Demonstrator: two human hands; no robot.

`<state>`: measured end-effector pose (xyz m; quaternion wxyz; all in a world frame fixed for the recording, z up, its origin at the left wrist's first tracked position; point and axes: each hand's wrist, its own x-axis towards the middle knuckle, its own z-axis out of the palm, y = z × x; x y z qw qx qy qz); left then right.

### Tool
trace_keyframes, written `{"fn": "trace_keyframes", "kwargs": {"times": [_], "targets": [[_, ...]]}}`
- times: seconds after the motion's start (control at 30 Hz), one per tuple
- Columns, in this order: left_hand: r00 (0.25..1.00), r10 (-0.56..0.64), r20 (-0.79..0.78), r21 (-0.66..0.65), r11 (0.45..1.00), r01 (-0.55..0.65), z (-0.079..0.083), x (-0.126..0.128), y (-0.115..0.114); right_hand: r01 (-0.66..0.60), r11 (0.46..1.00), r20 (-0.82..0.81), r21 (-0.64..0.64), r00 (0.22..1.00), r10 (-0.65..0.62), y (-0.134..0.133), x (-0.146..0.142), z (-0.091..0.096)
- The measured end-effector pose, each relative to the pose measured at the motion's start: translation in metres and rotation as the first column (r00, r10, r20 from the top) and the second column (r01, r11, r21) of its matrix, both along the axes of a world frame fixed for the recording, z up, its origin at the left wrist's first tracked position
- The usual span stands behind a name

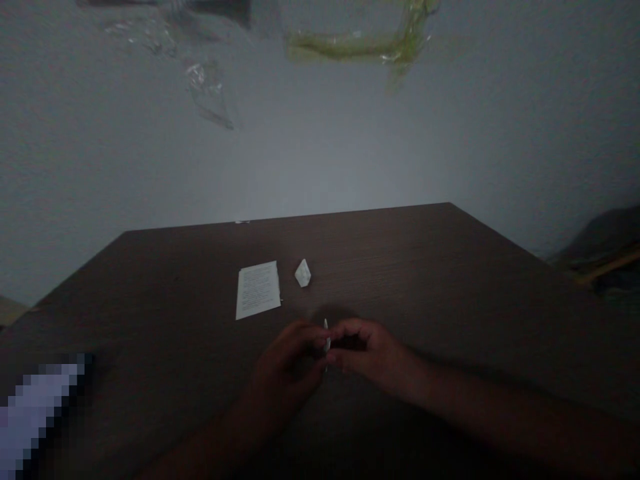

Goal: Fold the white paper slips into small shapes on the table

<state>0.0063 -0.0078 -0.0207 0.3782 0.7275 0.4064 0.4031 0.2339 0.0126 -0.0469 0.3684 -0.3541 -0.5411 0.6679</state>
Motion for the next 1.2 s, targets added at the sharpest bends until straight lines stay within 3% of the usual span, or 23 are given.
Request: {"fn": "trace_keyframes", "kwargs": {"times": [0.27,0.5,0.6,0.93,1.1,1.2], "targets": [[0.999,-0.019,0.034,-0.048,0.999,0.021,0.002,0.001,-0.001,-0.038,0.999,0.031,-0.017,0.999,0.039,0.002,0.002,-0.001],[0.999,-0.025,-0.045,0.183,0.983,0.033,-0.006,0.005,-0.005,0.009,0.994,0.081,0.113,0.997,-0.018,-0.006,-0.002,0.002],[0.998,-0.038,-0.043,0.214,0.976,0.047,-0.006,0.006,-0.008,0.004,0.991,0.079,0.131,0.997,-0.015,-0.007,-0.002,0.001],[0.998,-0.036,-0.052,0.123,0.991,0.043,-0.001,0.003,-0.006,-0.022,0.977,0.134,0.214,0.991,-0.007,-0.003,0.000,0.002],[0.996,-0.065,-0.055,0.090,0.993,0.070,0.003,0.000,-0.003,0.030,0.983,0.091,0.182,0.995,-0.048,0.002,0.002,0.000],[0.998,0.030,-0.052,0.045,0.999,-0.028,0.004,-0.006,0.008,0.075,0.985,0.044,0.153,0.996,-0.083,0.007,0.002,0.001]]}}
